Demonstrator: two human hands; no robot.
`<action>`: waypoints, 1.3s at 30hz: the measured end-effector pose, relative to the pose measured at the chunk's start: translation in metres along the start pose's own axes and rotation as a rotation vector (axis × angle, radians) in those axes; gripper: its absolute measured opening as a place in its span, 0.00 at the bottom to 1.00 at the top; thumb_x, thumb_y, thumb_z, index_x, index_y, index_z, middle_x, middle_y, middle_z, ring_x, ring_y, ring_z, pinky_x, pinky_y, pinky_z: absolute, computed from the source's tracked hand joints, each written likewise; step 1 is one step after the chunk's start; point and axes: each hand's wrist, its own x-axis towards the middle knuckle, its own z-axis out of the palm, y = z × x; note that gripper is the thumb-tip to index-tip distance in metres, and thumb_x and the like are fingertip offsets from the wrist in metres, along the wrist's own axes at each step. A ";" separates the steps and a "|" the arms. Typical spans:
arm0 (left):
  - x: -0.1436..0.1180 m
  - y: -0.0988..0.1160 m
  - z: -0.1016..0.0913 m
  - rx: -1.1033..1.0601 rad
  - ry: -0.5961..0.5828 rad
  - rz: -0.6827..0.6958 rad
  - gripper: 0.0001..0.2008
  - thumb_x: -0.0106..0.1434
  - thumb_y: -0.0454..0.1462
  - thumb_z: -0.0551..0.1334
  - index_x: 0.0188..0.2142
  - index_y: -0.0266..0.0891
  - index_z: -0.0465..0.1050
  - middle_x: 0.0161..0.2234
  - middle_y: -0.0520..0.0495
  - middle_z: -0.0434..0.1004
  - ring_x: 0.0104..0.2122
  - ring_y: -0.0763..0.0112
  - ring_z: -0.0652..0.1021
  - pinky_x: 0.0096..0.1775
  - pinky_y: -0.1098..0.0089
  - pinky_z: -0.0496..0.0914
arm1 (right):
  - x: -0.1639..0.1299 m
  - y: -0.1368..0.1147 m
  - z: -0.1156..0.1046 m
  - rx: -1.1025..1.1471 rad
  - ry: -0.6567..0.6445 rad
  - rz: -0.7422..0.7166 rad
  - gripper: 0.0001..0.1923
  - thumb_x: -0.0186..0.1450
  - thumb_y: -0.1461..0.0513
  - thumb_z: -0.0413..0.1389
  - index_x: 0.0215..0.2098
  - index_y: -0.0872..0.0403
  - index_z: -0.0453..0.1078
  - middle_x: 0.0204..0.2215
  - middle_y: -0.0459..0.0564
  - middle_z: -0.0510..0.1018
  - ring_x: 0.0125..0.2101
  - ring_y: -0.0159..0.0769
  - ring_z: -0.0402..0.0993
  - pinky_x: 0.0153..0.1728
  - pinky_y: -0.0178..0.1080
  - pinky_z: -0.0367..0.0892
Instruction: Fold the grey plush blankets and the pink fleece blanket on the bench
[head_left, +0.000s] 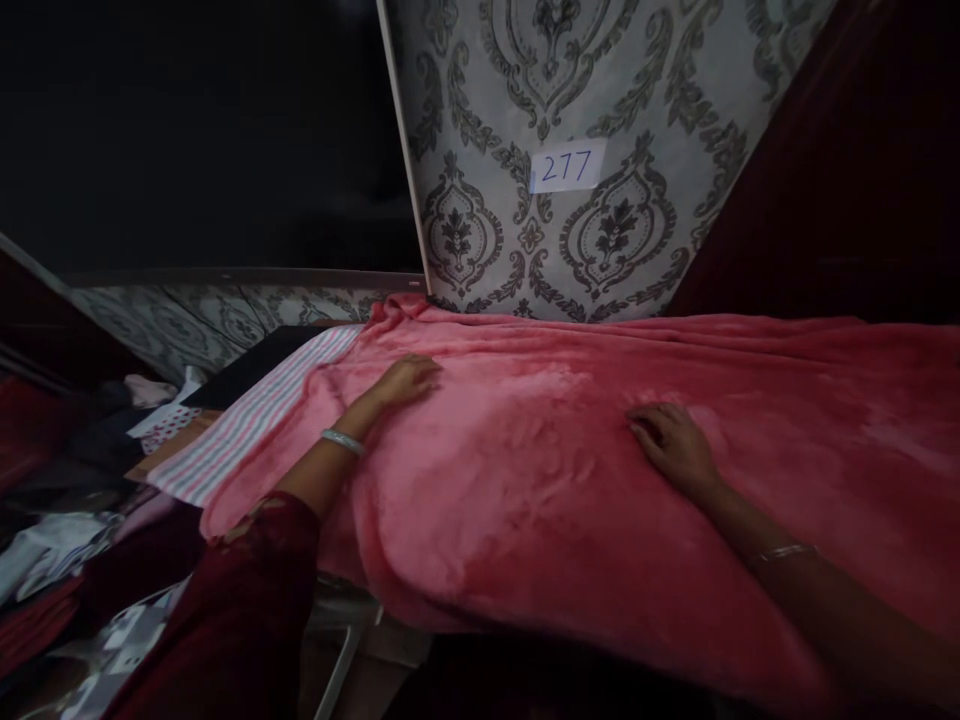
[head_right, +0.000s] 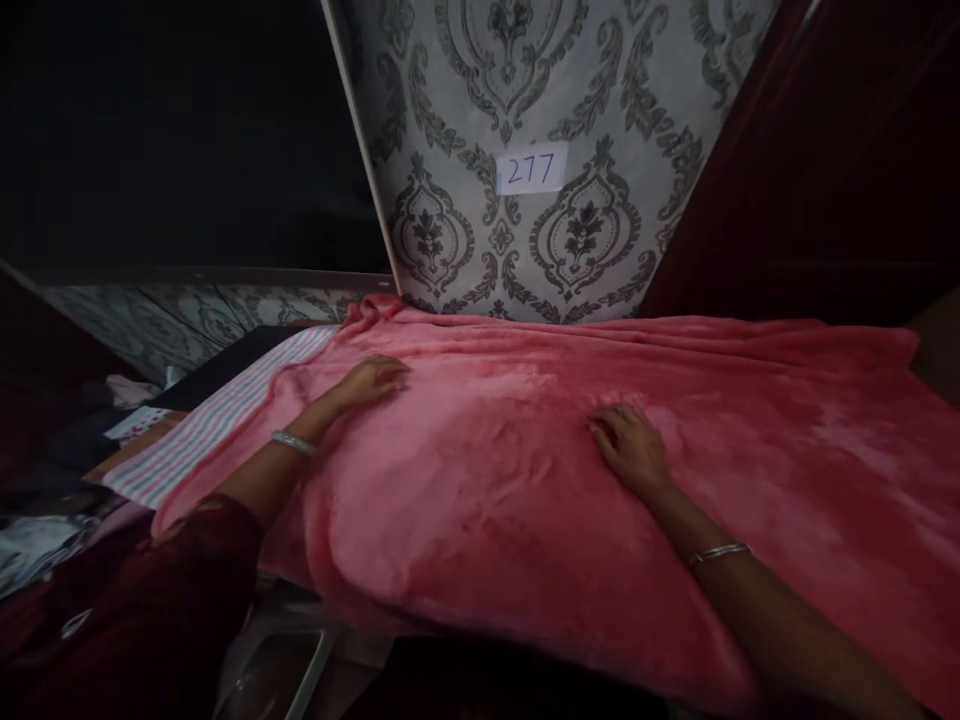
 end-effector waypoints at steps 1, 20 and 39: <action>0.004 0.006 0.007 -0.015 -0.006 0.001 0.18 0.63 0.41 0.61 0.51 0.38 0.76 0.53 0.42 0.78 0.55 0.59 0.74 0.60 0.60 0.64 | 0.001 0.001 0.000 0.003 -0.005 -0.011 0.17 0.68 0.55 0.46 0.40 0.52 0.75 0.40 0.56 0.79 0.44 0.49 0.73 0.50 0.50 0.68; 0.008 0.011 0.048 -0.116 0.356 0.029 0.10 0.65 0.38 0.53 0.31 0.41 0.70 0.39 0.42 0.80 0.42 0.60 0.77 0.49 0.59 0.71 | 0.014 -0.005 0.008 0.109 0.351 0.071 0.08 0.67 0.61 0.46 0.32 0.50 0.65 0.31 0.53 0.75 0.34 0.44 0.70 0.38 0.44 0.66; 0.007 0.018 0.039 0.033 0.347 -0.059 0.10 0.66 0.35 0.49 0.33 0.41 0.67 0.33 0.41 0.76 0.36 0.59 0.76 0.41 0.62 0.70 | 0.010 -0.005 -0.009 0.117 0.189 -0.014 0.14 0.71 0.51 0.50 0.43 0.51 0.71 0.34 0.53 0.77 0.35 0.44 0.73 0.36 0.44 0.69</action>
